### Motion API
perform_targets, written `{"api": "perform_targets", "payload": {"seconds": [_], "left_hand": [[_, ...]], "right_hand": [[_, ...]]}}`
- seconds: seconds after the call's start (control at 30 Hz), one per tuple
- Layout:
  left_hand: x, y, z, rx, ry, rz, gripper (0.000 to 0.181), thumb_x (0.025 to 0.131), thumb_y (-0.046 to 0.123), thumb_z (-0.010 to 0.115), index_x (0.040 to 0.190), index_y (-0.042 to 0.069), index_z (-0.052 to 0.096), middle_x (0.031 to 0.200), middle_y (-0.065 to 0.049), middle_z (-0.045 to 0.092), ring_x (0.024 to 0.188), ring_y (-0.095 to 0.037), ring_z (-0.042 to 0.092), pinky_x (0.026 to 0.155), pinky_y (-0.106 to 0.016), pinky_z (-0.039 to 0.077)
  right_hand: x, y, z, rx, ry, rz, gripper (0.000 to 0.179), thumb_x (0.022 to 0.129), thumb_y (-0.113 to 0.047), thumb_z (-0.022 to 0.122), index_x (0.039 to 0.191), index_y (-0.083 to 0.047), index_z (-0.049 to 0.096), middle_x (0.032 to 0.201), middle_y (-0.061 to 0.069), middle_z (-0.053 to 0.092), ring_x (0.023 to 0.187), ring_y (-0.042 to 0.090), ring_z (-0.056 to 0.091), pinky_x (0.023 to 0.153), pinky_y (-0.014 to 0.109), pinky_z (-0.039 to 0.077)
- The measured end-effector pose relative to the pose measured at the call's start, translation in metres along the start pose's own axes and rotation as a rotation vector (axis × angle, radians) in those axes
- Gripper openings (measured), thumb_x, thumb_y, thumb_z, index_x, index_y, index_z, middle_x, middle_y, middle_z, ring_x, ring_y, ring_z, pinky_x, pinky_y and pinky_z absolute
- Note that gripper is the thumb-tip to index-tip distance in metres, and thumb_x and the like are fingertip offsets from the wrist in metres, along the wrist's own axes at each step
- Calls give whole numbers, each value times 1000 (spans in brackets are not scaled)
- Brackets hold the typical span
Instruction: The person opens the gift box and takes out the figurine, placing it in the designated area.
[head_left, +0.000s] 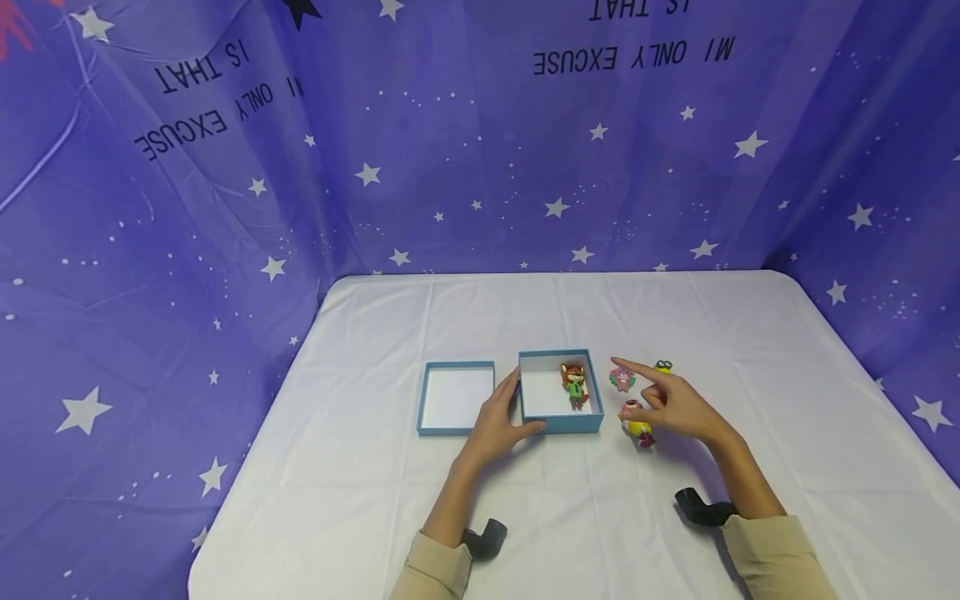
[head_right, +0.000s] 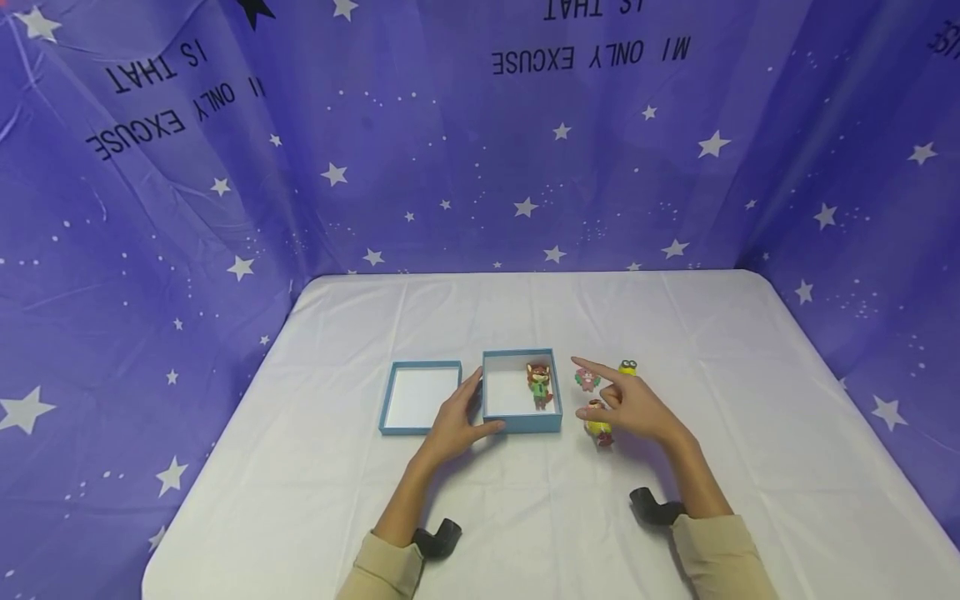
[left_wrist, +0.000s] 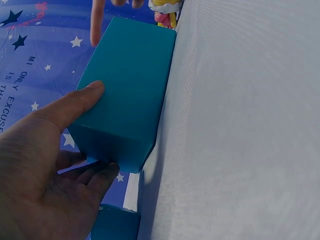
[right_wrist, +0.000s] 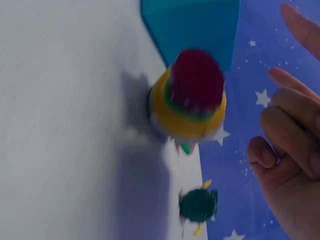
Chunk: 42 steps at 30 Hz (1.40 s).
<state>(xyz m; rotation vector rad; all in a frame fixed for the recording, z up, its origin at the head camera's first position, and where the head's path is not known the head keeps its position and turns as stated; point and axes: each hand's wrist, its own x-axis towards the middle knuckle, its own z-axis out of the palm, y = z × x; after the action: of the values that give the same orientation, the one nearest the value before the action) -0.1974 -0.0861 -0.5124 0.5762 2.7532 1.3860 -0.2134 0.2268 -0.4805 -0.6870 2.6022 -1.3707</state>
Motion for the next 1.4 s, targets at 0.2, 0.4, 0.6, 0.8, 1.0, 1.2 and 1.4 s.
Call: {"api": "perform_targets", "payload": {"seconds": [0.2,0.4,0.6,0.8,1.0,1.2,1.4], "left_hand": [[0,0,0,-4,2,16,96,76,38,75,147,6,18,149,-12,27,135,-27,27,109,-38,25],[0,-1,0,1,-2,9,96,76,39,74,147,6,19,149,-12,26,135,-26,27,108,-38,26],[0,0,0,2,-6,-3,97,76,40,74,148,7,18,149,-11,26,135,-26,27,109,-38,26],[1,1,0,3,-8,-6,96,76,40,74,148,7,18,149,-11,26,135,-26,27,109,-38,26],[0,1,0,8,-7,-5,96,76,39,74,147,7,18,149,-11,26,134,-27,27,108,-39,26],[-1,2,0,5,-6,-5,96,76,39,74,148,7,18,149,-11,26,134,-27,27,108,-39,26],[0,0,0,2,-1,11,96,76,38,75,147,7,18,149,-11,27,134,-26,28,108,-38,27]], "right_hand": [[13,-36,4,39,3,-19,69,78,-16,75,139,-11,42,49,-1,27,41,4,26,35,24,30],[24,-46,13,51,26,-32,65,79,-11,73,136,-3,43,48,1,28,40,3,26,33,23,30],[38,-24,29,-16,64,-1,64,76,-24,77,133,-13,49,48,-3,28,38,3,24,32,23,27],[46,-12,41,-48,40,56,66,74,-29,78,133,-18,49,45,-6,28,36,5,22,32,22,22],[51,-10,48,-74,19,122,70,73,-34,78,134,-19,47,45,-5,30,38,9,27,33,22,26],[53,-12,50,-133,9,130,71,71,-35,79,133,-20,48,47,-5,31,39,11,31,35,24,29],[57,-13,51,-234,-2,123,73,70,-37,80,133,-20,48,56,-4,46,46,13,37,40,26,29]]}}
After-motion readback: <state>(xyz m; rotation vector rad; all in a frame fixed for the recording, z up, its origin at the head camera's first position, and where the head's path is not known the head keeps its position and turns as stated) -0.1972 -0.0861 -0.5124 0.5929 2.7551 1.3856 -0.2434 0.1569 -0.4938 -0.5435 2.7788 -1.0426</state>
